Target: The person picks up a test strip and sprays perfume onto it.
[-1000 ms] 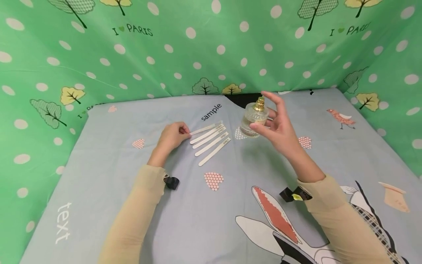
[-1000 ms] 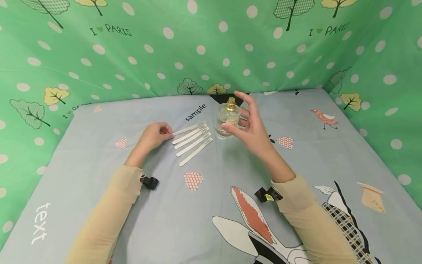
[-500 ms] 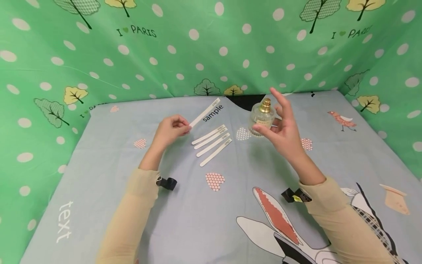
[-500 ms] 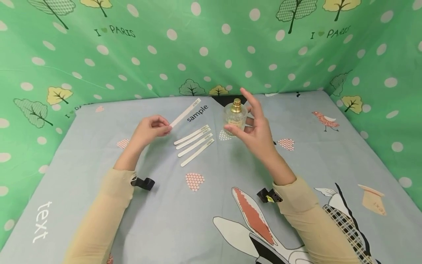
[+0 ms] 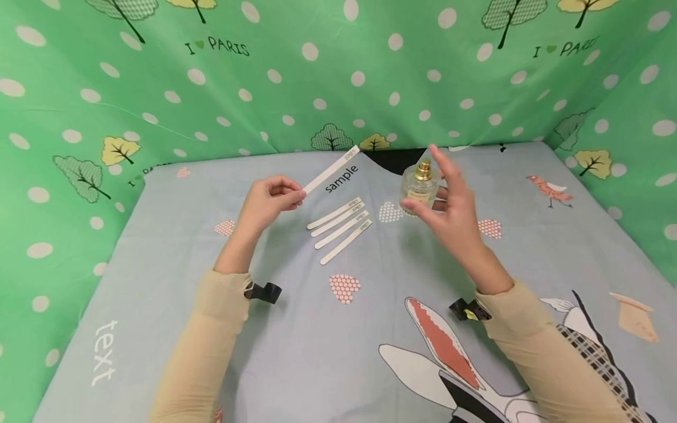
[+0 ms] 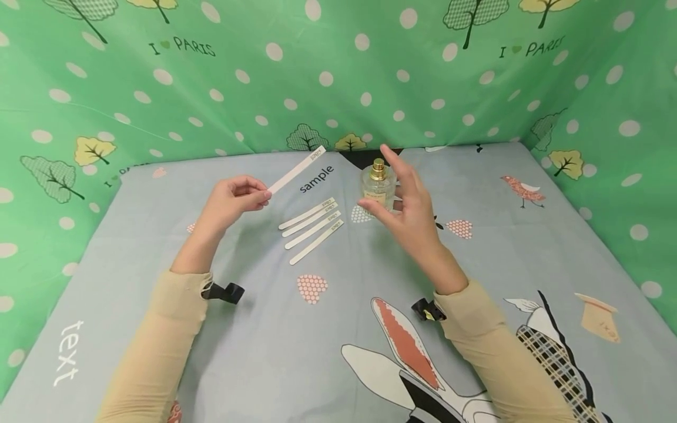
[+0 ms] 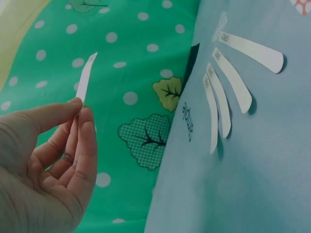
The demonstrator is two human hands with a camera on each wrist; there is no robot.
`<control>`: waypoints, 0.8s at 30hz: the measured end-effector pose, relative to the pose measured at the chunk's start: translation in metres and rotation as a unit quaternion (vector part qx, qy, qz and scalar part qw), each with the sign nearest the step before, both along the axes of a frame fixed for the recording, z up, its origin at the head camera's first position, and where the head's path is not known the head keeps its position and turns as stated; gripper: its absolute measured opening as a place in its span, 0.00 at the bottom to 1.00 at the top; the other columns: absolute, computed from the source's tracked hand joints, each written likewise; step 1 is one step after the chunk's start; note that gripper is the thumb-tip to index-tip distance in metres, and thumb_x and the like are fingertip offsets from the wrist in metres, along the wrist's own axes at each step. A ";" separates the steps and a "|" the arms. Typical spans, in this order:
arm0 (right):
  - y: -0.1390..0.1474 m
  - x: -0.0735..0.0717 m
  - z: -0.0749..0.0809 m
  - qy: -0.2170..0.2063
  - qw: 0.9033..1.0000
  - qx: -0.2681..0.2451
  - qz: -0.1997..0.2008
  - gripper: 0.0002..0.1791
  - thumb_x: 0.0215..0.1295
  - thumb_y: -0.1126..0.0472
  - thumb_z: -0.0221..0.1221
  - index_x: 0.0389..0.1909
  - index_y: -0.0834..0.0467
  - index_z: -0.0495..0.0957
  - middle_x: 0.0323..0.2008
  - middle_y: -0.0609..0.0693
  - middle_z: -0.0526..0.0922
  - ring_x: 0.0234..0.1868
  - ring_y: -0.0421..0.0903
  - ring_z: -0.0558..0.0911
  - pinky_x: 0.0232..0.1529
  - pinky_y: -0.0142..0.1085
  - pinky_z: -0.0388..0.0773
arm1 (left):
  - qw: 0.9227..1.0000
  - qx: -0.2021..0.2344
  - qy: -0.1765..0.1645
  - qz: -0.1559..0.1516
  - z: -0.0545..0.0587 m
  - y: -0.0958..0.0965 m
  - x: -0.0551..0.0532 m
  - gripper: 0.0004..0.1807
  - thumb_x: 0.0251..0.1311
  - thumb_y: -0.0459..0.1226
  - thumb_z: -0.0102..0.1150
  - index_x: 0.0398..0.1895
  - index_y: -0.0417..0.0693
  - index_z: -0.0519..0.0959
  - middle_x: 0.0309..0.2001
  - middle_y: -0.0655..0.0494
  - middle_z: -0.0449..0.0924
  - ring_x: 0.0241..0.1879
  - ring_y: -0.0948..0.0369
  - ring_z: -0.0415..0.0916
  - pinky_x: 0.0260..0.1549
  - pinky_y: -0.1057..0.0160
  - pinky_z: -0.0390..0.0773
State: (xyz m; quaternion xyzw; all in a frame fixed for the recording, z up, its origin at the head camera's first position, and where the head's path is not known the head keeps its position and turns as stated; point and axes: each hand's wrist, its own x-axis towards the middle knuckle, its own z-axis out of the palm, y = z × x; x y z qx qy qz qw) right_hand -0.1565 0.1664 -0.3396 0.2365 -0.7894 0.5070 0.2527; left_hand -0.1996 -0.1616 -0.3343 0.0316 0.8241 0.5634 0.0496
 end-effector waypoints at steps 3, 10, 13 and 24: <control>-0.001 -0.001 -0.002 0.001 1.000 0.017 -0.012 0.46 0.53 0.74 0.70 0.73 0.56 0.61 0.60 0.58 0.73 0.37 0.57 0.87 0.32 0.18 0.80 | 1.000 0.006 0.008 0.001 0.002 0.000 0.002 0.12 0.64 0.36 0.64 0.42 0.33 0.80 0.25 0.68 0.81 0.30 0.70 0.81 0.36 0.73 0.84; -0.003 -0.003 -0.005 -0.004 0.999 0.030 -0.027 0.42 0.54 0.72 0.70 0.70 0.54 0.65 0.61 0.61 0.73 0.40 0.64 0.86 0.33 0.16 0.78 | 0.999 0.026 0.035 0.003 0.005 0.001 0.005 0.08 0.64 0.35 0.64 0.40 0.37 0.80 0.26 0.69 0.81 0.30 0.70 0.80 0.36 0.73 0.84; -0.004 -0.006 -0.007 0.001 0.999 0.033 -0.030 0.42 0.53 0.71 0.71 0.69 0.54 0.66 0.61 0.61 0.73 0.43 0.63 0.86 0.32 0.17 0.79 | 0.998 0.035 0.043 0.002 0.008 0.003 0.006 0.07 0.64 0.35 0.64 0.39 0.38 0.80 0.26 0.68 0.81 0.29 0.70 0.81 0.36 0.72 0.84; -0.008 -0.016 -0.010 0.025 0.996 0.069 -0.040 0.42 0.54 0.64 0.73 0.69 0.52 0.64 0.54 0.62 0.78 0.41 0.57 0.87 0.20 0.18 0.70 | 0.997 0.053 0.061 -0.009 0.018 0.010 0.013 0.08 0.63 0.32 0.63 0.40 0.33 0.79 0.26 0.67 0.81 0.28 0.70 0.81 0.36 0.72 0.84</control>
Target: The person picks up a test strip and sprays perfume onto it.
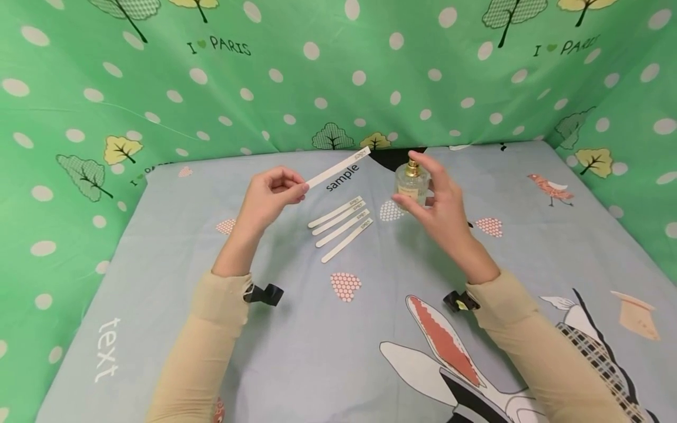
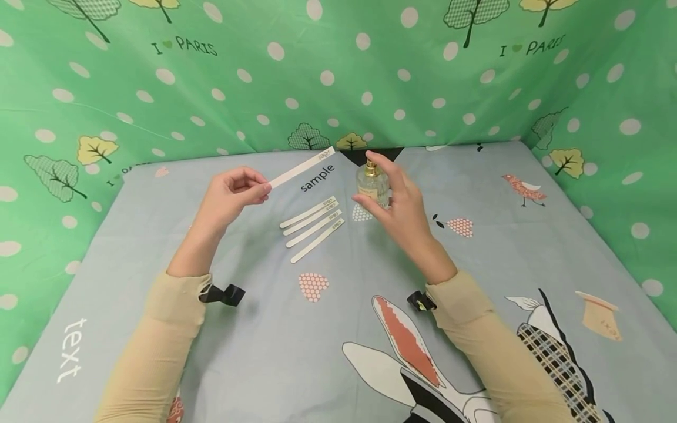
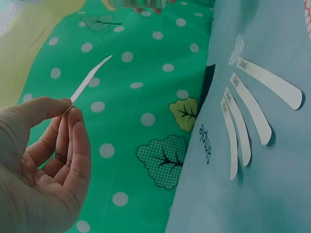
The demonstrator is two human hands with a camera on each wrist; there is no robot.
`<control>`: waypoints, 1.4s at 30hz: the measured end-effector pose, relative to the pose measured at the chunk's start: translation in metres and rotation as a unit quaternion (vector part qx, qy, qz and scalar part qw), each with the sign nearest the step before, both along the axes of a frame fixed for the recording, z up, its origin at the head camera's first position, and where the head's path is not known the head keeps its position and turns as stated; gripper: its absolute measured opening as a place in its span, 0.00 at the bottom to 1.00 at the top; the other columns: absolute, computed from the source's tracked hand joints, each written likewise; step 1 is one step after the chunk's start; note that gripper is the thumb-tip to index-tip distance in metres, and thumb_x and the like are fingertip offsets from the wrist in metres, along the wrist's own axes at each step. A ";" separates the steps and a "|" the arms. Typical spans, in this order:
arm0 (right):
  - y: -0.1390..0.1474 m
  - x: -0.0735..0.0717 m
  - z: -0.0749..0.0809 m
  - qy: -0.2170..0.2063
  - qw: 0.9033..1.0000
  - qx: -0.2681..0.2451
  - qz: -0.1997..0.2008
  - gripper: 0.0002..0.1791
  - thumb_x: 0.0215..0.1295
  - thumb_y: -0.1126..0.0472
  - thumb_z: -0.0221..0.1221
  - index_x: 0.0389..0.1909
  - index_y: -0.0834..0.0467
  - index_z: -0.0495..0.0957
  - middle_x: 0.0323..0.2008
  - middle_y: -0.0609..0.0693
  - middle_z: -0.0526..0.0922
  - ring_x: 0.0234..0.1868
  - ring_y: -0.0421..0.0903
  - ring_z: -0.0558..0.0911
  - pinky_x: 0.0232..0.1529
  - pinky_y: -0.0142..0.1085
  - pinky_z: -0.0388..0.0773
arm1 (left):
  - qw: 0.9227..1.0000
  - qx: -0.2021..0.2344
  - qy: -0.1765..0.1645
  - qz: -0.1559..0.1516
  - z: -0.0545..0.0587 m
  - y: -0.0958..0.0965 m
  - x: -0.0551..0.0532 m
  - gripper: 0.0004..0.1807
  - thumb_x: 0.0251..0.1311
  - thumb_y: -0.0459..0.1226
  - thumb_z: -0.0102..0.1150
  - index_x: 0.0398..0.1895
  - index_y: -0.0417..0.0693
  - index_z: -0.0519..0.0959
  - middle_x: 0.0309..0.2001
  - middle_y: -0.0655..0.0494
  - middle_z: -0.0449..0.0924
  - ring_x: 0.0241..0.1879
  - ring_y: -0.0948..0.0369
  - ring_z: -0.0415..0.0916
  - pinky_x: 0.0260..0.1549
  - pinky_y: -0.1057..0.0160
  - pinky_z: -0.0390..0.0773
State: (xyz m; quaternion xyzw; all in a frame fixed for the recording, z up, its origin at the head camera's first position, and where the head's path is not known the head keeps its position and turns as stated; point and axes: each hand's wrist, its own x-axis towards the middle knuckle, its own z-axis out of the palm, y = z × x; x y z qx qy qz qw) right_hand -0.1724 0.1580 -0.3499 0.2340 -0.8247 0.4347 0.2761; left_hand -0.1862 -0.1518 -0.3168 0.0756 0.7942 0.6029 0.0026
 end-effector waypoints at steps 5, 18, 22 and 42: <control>-0.001 -0.003 0.000 -0.003 0.999 0.029 -0.027 0.41 0.56 0.61 0.73 0.69 0.50 0.63 0.58 0.60 0.77 0.34 0.49 0.80 0.22 0.22 0.65 | 1.000 0.000 0.004 -0.006 0.004 0.005 0.000 0.08 0.63 0.32 0.63 0.39 0.33 0.79 0.25 0.67 0.81 0.28 0.68 0.81 0.35 0.71 0.84; -0.002 -0.008 -0.003 0.005 0.997 0.046 -0.069 0.40 0.55 0.56 0.73 0.66 0.51 0.63 0.60 0.60 0.75 0.56 0.58 0.77 0.52 0.54 0.77 | 1.000 0.004 -0.001 -0.012 0.003 0.011 0.000 0.09 0.63 0.31 0.63 0.40 0.31 0.78 0.25 0.67 0.80 0.27 0.68 0.81 0.34 0.71 0.84; -0.003 -0.010 -0.005 0.005 0.996 0.051 -0.071 0.40 0.55 0.56 0.73 0.66 0.50 0.63 0.56 0.62 0.75 0.54 0.58 0.77 0.50 0.52 0.77 | 1.000 0.002 0.000 -0.015 0.002 0.013 0.000 0.09 0.63 0.31 0.63 0.39 0.31 0.78 0.25 0.67 0.80 0.27 0.68 0.81 0.34 0.71 0.84; -0.009 -0.013 -0.010 0.012 0.992 0.098 -0.077 0.38 0.56 0.54 0.72 0.65 0.50 0.65 0.49 0.62 0.75 0.42 0.57 0.77 0.31 0.44 0.73 | 1.000 -0.006 -0.006 -0.020 -0.002 0.016 0.001 0.08 0.63 0.32 0.63 0.39 0.33 0.79 0.25 0.67 0.80 0.26 0.68 0.81 0.34 0.70 0.83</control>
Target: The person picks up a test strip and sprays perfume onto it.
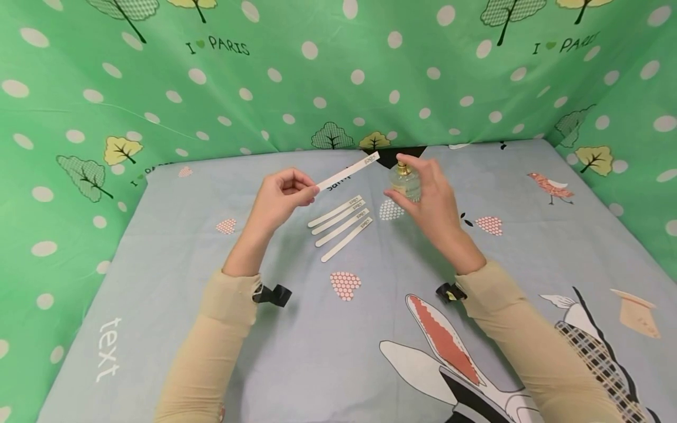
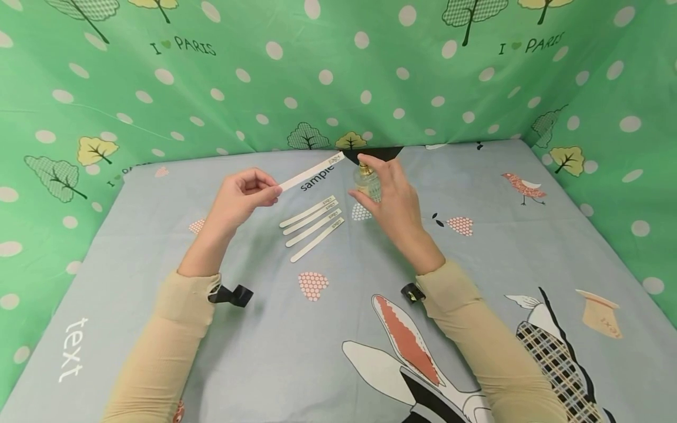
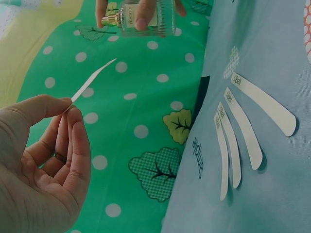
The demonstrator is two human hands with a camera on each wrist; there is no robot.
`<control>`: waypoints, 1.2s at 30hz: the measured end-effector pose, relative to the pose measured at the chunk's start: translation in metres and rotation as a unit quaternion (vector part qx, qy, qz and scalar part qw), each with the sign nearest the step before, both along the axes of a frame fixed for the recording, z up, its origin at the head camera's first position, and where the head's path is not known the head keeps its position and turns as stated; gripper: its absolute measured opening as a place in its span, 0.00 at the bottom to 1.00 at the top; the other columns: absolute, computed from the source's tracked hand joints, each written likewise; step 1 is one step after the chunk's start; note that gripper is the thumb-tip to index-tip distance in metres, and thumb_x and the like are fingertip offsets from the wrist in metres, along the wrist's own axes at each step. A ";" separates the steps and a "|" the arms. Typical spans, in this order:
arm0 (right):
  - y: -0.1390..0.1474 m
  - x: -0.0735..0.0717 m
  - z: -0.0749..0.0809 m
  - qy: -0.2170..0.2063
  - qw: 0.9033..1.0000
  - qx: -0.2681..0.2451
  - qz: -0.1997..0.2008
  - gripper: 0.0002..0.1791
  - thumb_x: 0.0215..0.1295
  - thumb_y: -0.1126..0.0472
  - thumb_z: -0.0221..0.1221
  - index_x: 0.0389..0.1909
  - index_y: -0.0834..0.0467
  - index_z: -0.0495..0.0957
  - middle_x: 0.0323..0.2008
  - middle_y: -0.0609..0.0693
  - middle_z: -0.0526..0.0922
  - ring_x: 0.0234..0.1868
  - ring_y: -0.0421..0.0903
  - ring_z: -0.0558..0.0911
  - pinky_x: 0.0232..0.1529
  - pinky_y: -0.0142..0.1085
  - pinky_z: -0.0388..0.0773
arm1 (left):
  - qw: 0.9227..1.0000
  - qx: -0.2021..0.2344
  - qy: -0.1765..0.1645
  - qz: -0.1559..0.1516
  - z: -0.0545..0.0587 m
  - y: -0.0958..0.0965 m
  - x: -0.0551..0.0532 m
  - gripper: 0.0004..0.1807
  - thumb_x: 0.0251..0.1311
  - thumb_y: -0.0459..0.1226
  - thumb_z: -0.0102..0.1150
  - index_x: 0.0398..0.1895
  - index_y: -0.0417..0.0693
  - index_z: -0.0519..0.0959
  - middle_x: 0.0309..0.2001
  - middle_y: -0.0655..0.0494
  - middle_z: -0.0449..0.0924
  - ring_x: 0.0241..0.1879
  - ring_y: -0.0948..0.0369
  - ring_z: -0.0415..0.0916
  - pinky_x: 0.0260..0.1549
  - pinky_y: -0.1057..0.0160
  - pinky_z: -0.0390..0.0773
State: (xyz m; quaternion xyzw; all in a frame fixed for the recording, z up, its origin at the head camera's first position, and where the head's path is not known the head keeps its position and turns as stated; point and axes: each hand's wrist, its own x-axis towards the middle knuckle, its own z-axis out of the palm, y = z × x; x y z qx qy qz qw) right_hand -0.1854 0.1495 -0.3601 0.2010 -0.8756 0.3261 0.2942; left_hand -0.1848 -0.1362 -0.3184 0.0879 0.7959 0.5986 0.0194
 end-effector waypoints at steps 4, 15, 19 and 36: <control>-0.001 0.000 -0.001 0.010 1.000 0.004 -0.004 0.36 0.56 0.56 0.73 0.64 0.50 0.67 0.48 0.62 0.76 0.41 0.56 0.77 0.29 0.44 0.73 | 1.000 0.000 0.001 -0.001 -0.001 0.000 0.000 0.08 0.63 0.32 0.63 0.39 0.33 0.79 0.25 0.67 0.80 0.26 0.69 0.80 0.34 0.71 0.83; -0.002 0.000 0.001 0.007 1.000 0.004 -0.023 0.37 0.58 0.54 0.71 0.66 0.50 0.64 0.49 0.62 0.75 0.30 0.54 0.72 0.23 0.40 0.67 | 1.000 -0.003 -0.008 0.009 -0.003 -0.005 -0.001 0.08 0.63 0.33 0.63 0.40 0.34 0.79 0.25 0.66 0.80 0.28 0.67 0.81 0.35 0.71 0.83; 0.000 0.002 0.003 0.000 1.000 0.000 -0.021 0.38 0.58 0.54 0.72 0.66 0.50 0.64 0.49 0.62 0.75 0.32 0.54 0.73 0.24 0.40 0.66 | 1.000 -0.001 -0.010 0.013 -0.003 -0.007 -0.002 0.09 0.63 0.32 0.63 0.40 0.33 0.79 0.25 0.67 0.80 0.28 0.67 0.81 0.35 0.71 0.83; 0.005 0.006 0.001 0.009 1.000 -0.004 -0.021 0.38 0.56 0.54 0.73 0.65 0.49 0.66 0.45 0.62 0.75 0.37 0.56 0.75 0.28 0.44 0.71 | 0.999 -0.002 -0.005 0.031 -0.002 -0.021 -0.008 0.11 0.63 0.33 0.62 0.41 0.31 0.78 0.25 0.68 0.80 0.28 0.68 0.81 0.36 0.73 0.83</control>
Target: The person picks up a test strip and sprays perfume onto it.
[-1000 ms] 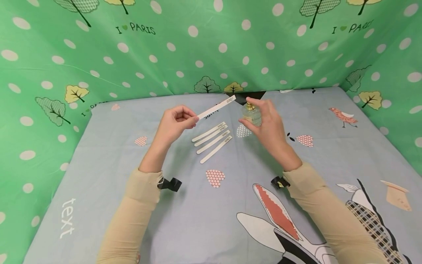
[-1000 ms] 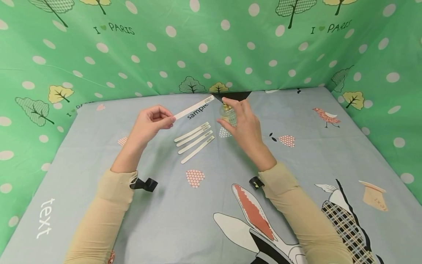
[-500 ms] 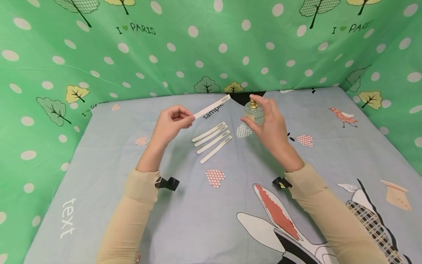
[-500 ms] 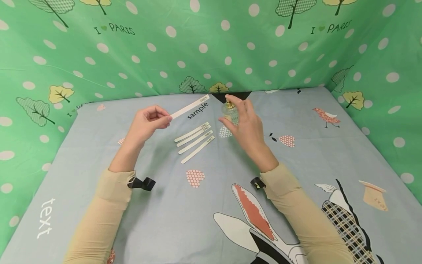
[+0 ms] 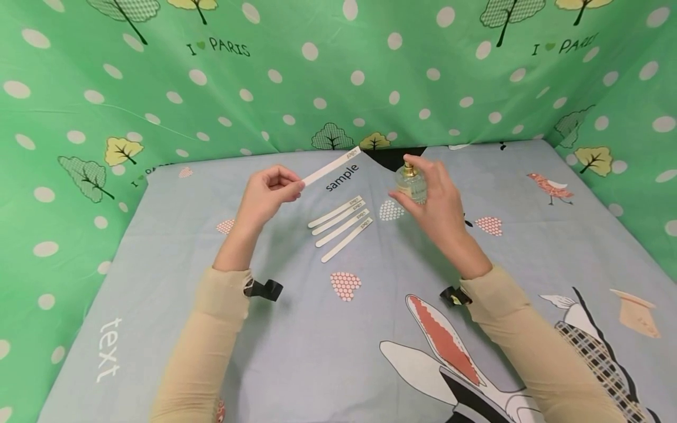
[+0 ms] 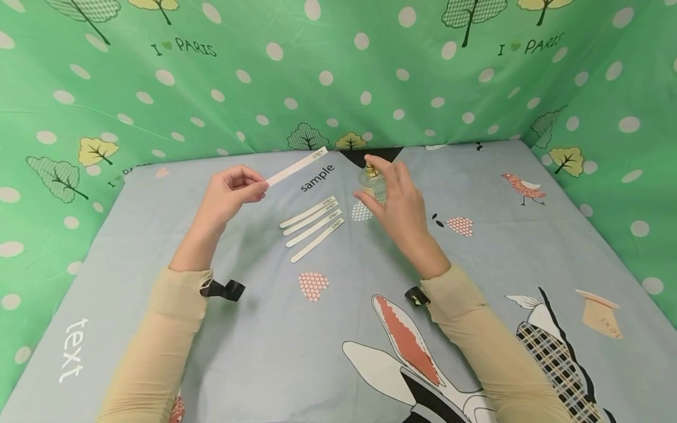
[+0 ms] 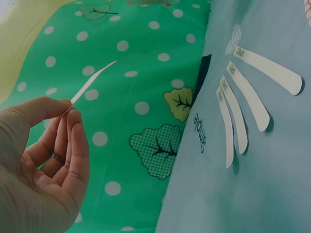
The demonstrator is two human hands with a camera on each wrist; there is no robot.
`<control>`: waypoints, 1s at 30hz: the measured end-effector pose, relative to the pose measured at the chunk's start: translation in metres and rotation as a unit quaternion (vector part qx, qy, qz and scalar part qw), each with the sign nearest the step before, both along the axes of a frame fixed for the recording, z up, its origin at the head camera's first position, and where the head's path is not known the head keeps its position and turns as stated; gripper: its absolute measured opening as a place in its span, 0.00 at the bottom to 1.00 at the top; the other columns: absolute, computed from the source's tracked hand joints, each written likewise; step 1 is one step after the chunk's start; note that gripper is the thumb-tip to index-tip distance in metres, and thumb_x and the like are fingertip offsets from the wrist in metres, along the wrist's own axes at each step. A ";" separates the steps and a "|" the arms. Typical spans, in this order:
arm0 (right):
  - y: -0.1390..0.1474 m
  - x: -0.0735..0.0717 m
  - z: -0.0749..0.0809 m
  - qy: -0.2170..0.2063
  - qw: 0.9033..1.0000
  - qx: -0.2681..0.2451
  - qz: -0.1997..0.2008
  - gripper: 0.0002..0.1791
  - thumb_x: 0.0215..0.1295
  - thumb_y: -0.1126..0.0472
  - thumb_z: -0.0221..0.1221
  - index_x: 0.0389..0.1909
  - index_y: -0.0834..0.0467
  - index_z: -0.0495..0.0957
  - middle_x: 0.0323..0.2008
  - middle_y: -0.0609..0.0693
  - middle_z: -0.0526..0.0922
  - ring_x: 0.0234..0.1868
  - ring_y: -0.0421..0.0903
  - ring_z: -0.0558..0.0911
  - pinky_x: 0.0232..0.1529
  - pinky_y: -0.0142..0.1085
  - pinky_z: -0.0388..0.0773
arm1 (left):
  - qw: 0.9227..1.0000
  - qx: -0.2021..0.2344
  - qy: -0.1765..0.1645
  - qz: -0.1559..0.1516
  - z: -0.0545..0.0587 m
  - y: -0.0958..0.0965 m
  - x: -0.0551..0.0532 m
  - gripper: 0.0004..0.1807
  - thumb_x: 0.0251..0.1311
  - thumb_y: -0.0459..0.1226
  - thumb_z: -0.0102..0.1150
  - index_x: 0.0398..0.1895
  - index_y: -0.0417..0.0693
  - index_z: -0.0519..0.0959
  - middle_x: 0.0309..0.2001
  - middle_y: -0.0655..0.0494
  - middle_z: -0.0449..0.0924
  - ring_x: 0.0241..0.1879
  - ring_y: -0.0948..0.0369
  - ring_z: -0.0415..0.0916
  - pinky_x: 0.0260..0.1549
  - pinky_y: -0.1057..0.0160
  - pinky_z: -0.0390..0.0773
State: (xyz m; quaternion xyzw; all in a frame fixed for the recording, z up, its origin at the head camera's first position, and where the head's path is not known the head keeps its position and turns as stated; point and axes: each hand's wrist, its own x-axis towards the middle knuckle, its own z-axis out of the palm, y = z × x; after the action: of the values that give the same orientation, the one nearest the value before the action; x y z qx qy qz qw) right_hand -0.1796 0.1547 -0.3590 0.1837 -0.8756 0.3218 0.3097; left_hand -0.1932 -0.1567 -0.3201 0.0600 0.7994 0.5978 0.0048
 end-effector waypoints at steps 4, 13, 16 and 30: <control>0.001 0.000 -0.002 0.002 1.000 -0.001 -0.002 0.38 0.55 0.55 0.73 0.65 0.49 0.66 0.44 0.62 0.75 0.35 0.56 0.75 0.27 0.44 0.70 | 1.000 -0.002 -0.001 0.006 0.001 -0.003 -0.003 0.10 0.64 0.33 0.62 0.41 0.32 0.79 0.25 0.68 0.80 0.29 0.69 0.80 0.36 0.73 0.83; 0.001 0.002 -0.002 -0.002 1.000 0.000 -0.005 0.38 0.55 0.54 0.73 0.65 0.49 0.66 0.43 0.62 0.74 0.32 0.55 0.73 0.26 0.42 0.67 | 0.999 -0.009 0.001 0.035 0.004 -0.014 -0.010 0.05 0.63 0.35 0.63 0.37 0.42 0.80 0.26 0.68 0.81 0.29 0.69 0.80 0.37 0.71 0.84; 0.002 0.002 -0.002 -0.004 1.000 0.002 -0.006 0.38 0.56 0.54 0.73 0.65 0.49 0.66 0.43 0.62 0.74 0.32 0.55 0.72 0.26 0.42 0.67 | 0.999 -0.011 -0.002 0.042 0.005 -0.017 -0.013 0.07 0.63 0.36 0.63 0.39 0.40 0.80 0.26 0.68 0.80 0.29 0.69 0.80 0.36 0.72 0.84; 0.001 0.003 -0.002 -0.016 1.000 0.000 -0.007 0.38 0.56 0.53 0.73 0.66 0.48 0.66 0.44 0.62 0.75 0.32 0.54 0.71 0.26 0.41 0.66 | 0.991 0.061 -0.016 0.117 -0.001 -0.035 -0.029 0.08 0.61 0.36 0.67 0.41 0.43 0.84 0.28 0.64 0.81 0.30 0.68 0.81 0.34 0.75 0.83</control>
State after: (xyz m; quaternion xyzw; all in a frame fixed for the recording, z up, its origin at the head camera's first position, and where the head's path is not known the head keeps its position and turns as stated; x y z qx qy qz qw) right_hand -0.1763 0.1558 -0.3609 0.1726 -0.8816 0.3228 0.2979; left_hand -0.2220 -0.1917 -0.3216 -0.0430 0.7630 0.6425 -0.0563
